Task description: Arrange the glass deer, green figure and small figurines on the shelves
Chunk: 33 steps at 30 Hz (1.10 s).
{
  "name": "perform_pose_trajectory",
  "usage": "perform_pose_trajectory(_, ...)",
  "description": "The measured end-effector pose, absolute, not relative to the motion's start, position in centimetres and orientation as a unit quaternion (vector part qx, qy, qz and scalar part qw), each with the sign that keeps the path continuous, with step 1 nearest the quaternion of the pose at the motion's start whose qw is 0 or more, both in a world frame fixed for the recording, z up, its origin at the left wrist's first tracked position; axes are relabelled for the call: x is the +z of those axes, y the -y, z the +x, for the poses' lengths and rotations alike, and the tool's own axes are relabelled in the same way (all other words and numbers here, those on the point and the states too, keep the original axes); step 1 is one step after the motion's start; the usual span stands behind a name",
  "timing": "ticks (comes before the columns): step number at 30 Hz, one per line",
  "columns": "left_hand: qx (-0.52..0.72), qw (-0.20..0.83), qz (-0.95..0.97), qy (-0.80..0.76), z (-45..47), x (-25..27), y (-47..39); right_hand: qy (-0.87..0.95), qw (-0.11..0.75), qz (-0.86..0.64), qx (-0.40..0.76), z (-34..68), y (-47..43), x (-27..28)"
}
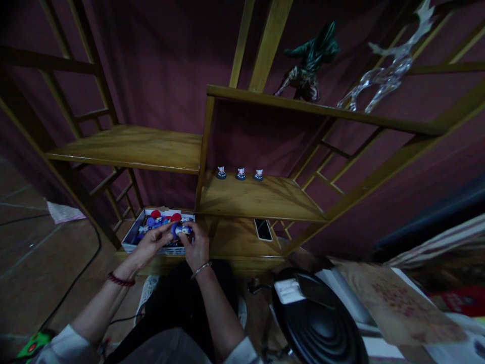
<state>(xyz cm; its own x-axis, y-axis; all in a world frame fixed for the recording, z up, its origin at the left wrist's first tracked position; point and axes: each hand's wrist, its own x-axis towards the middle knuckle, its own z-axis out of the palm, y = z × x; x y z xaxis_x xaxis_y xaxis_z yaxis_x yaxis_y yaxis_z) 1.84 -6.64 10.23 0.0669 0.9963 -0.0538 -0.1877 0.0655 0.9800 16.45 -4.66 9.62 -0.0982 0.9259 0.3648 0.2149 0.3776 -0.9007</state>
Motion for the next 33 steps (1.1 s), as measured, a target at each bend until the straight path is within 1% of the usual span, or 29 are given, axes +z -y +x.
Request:
perform_pose_trajectory(6,0.507,0.591,0.438,-0.450,1.7,10.2,7.2,0.693,0.485,-0.405,0.346,16.8,5.2,10.1)
perform_pose_trajectory(14,0.513,0.578,0.443,-0.454,1.8,10.2,7.3,0.673,0.481,-0.420,0.374,16.7,5.2,10.4)
perform_pose_trajectory(26,0.523,0.595,0.411,-0.452,2.1,9.9,7.5,0.668,0.493,-0.445,0.335,16.2,5.8,9.7)
perform_pose_trajectory(33,0.535,0.590,0.389,-0.463,2.1,10.0,7.7,0.711,0.474,-0.422,0.304,16.3,5.7,10.0)
